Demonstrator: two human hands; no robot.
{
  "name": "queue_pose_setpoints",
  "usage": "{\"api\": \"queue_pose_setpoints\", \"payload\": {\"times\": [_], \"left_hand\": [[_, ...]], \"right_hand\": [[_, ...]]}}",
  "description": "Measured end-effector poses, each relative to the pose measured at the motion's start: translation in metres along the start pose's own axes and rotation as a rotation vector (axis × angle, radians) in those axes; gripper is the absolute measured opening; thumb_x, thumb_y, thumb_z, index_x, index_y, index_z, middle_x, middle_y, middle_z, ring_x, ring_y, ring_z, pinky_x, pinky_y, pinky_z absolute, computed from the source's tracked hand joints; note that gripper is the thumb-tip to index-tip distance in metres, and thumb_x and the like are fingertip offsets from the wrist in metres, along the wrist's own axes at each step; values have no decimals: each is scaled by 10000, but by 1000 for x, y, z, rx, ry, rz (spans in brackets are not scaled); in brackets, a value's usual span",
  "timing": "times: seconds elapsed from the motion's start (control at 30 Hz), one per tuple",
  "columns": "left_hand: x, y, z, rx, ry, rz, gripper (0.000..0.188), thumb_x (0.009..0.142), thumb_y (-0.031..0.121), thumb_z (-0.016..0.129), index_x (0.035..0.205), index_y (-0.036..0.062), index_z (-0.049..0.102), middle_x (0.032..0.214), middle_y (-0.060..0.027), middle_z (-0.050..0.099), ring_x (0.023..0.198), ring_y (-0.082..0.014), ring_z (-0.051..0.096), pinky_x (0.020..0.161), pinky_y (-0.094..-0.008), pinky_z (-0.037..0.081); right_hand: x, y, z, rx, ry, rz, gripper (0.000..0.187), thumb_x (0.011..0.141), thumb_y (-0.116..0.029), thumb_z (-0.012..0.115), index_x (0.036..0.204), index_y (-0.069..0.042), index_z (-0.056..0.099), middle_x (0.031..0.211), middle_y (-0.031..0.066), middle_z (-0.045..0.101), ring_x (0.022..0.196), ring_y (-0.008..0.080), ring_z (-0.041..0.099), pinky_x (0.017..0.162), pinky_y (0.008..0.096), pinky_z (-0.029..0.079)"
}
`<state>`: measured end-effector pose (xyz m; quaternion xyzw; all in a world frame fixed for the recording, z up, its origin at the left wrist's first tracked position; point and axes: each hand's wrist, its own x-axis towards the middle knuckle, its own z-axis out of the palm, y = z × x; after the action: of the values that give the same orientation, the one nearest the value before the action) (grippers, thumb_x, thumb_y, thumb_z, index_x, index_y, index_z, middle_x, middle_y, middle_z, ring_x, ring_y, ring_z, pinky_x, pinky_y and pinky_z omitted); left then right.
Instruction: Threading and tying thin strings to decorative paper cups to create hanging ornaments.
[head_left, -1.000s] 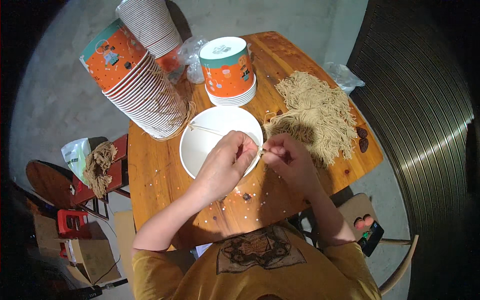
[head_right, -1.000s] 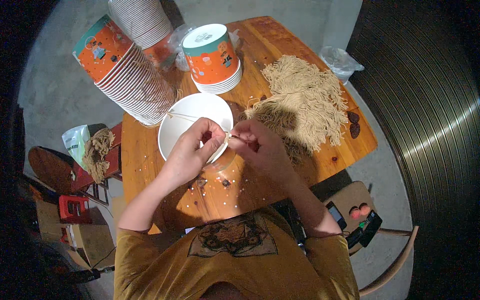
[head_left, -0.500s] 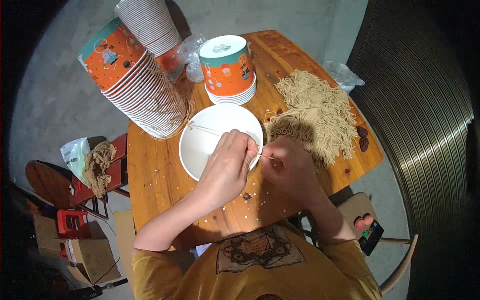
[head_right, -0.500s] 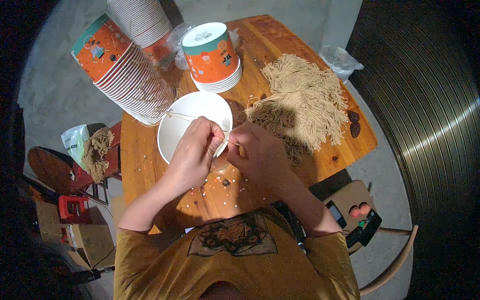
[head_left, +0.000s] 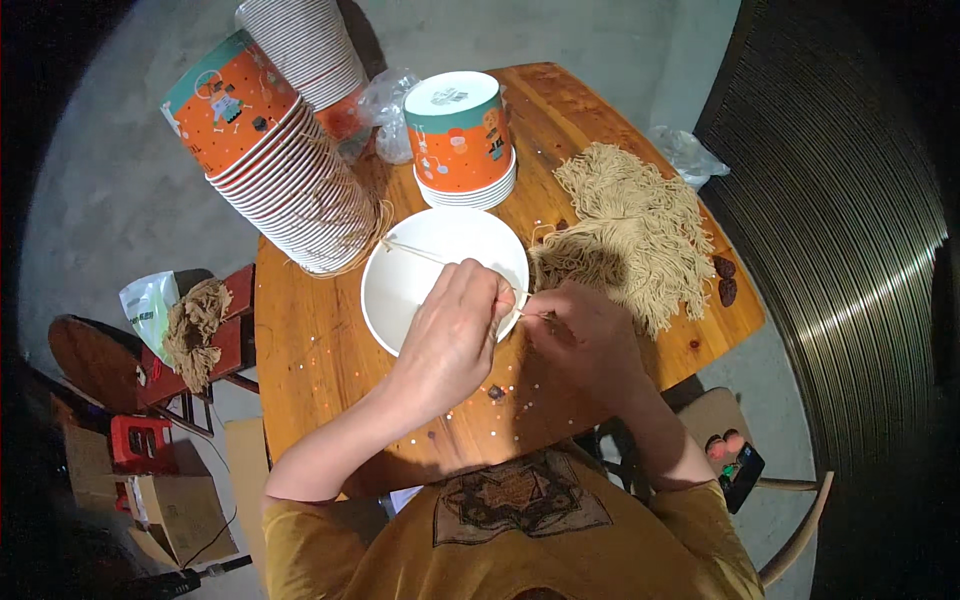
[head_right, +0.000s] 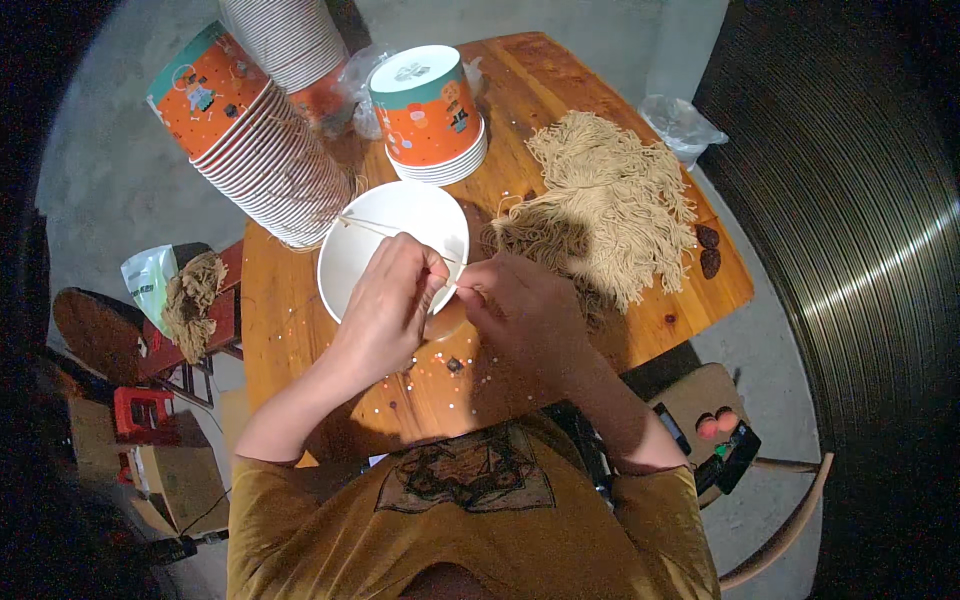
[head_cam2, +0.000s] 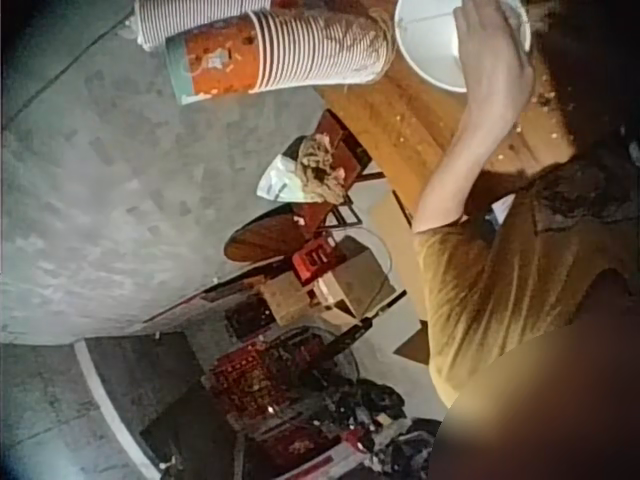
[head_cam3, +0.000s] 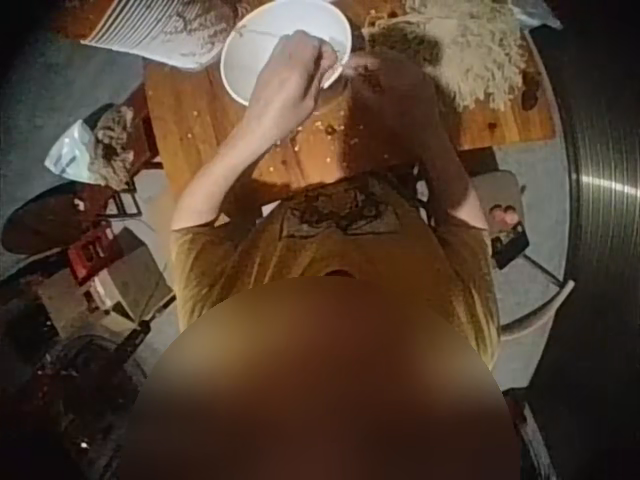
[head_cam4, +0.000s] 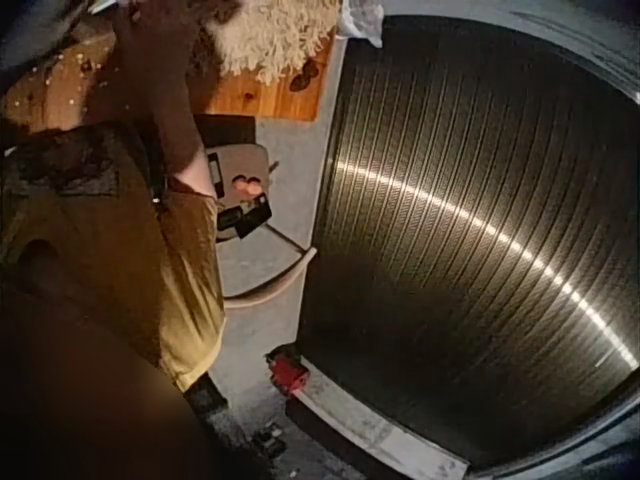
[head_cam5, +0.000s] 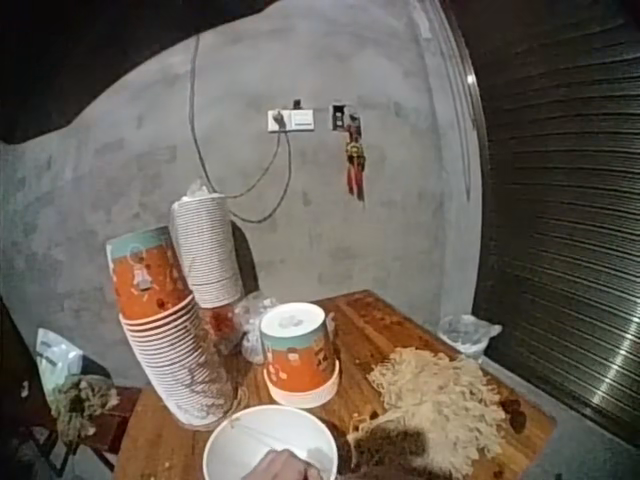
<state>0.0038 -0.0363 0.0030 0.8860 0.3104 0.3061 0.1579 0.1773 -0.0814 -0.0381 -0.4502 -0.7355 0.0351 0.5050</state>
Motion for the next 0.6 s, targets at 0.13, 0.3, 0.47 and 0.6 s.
{"api": "queue_pose_setpoints", "payload": {"times": [0.13,0.3,0.47,0.6], "left_hand": [[-2,1,0,35,-7,41,115,836,17,546,872,-23,444,820,-173,451,763,-351,455,690,-441,395],[-6,-2,-9,36,14,63,164,832,79,594,882,-6,463,802,-157,484,762,-336,494,671,-419,420],[-21,-6,-17,174,-142,181,210,804,149,651,847,19,491,779,-111,508,752,-294,529,665,-396,453],[-30,-8,-25,209,-122,236,162,806,120,636,848,39,502,781,-94,495,744,-279,523,669,-381,450]], "right_hand": [[-1,-7,-7,-55,-43,0,196,763,-66,693,913,-86,569,759,63,564,646,257,571,546,351,453],[0,-3,-24,-135,-182,71,122,769,-35,666,868,-57,599,791,77,555,728,272,584,631,347,484],[30,3,-31,-104,-178,-91,97,779,-94,650,833,-71,572,793,91,537,779,281,575,676,380,484],[62,11,-9,-30,-295,-292,83,770,-65,667,812,-66,596,819,42,583,791,250,574,676,348,480]]}}
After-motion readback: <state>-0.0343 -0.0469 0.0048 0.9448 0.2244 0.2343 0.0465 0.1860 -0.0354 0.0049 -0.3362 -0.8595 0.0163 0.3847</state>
